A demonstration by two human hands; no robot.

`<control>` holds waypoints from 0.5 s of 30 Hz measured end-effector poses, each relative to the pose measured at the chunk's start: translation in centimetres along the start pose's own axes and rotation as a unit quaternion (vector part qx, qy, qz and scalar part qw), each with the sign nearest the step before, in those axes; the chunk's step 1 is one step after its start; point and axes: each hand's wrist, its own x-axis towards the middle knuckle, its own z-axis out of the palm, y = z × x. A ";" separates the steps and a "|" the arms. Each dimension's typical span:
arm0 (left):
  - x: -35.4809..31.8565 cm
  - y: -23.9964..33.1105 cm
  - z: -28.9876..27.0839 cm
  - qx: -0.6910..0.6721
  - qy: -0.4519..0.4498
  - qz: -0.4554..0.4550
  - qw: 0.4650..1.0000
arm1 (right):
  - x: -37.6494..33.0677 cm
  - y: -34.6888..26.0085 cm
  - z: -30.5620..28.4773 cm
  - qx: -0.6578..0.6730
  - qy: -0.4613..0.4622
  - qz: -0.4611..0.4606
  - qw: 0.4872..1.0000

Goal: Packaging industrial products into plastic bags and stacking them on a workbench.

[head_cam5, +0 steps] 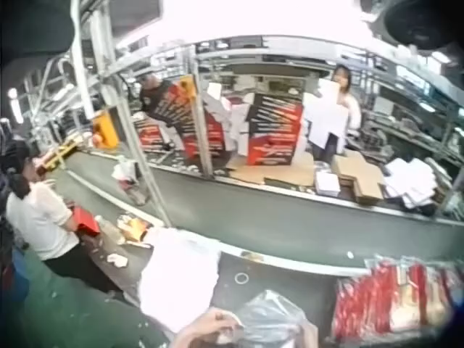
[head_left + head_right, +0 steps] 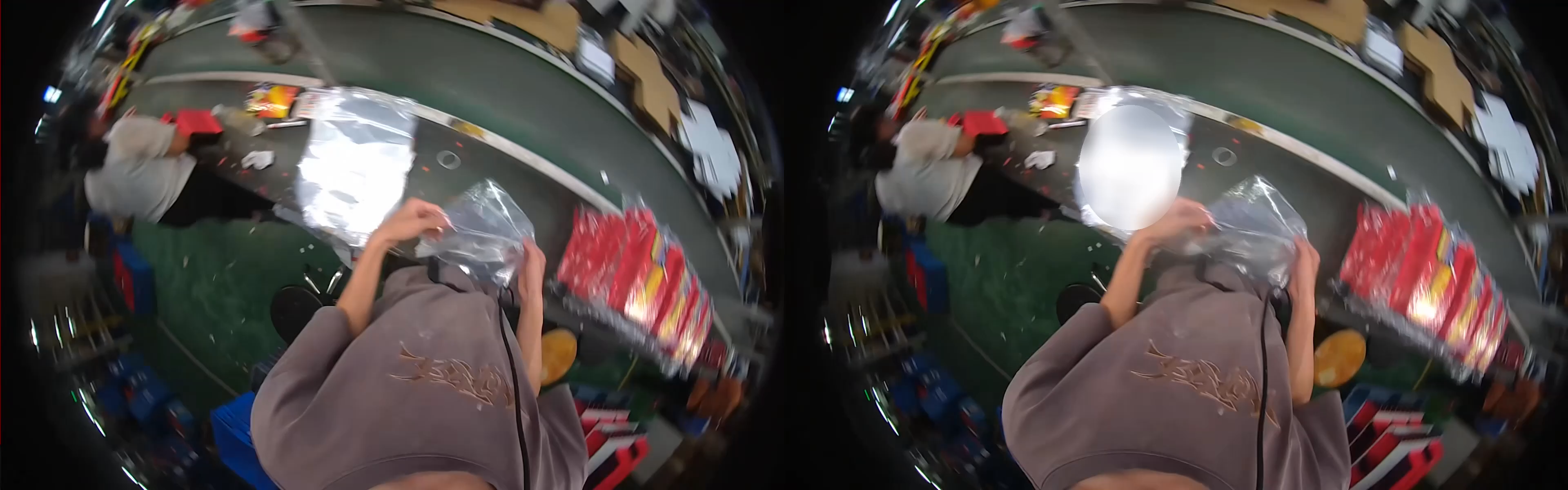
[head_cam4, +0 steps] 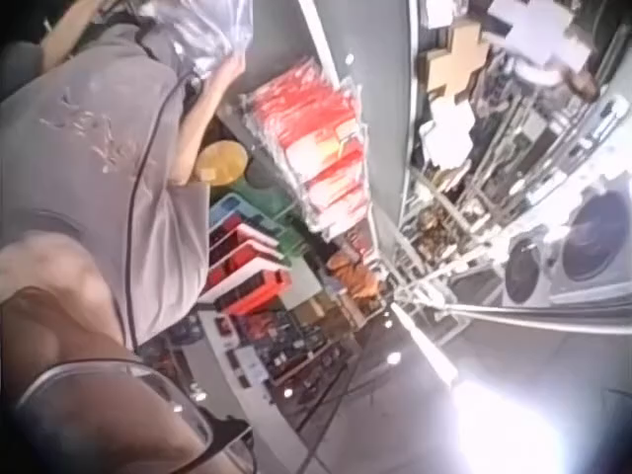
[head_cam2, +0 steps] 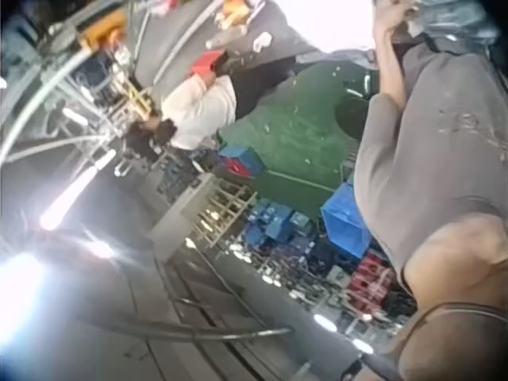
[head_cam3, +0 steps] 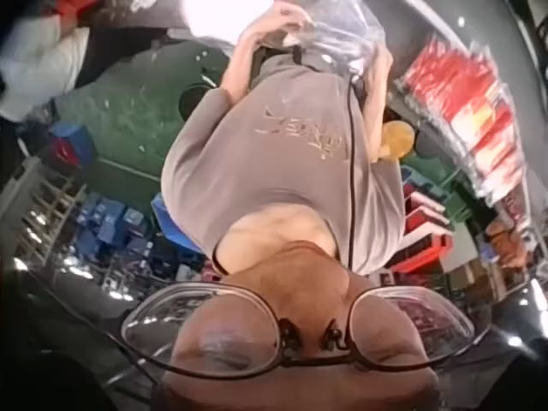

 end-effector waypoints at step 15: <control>1.2 2.4 1.7 -0.025 -0.069 0.039 0.997 | -0.2 -4.5 -1.5 -0.018 -0.030 -0.055 0.998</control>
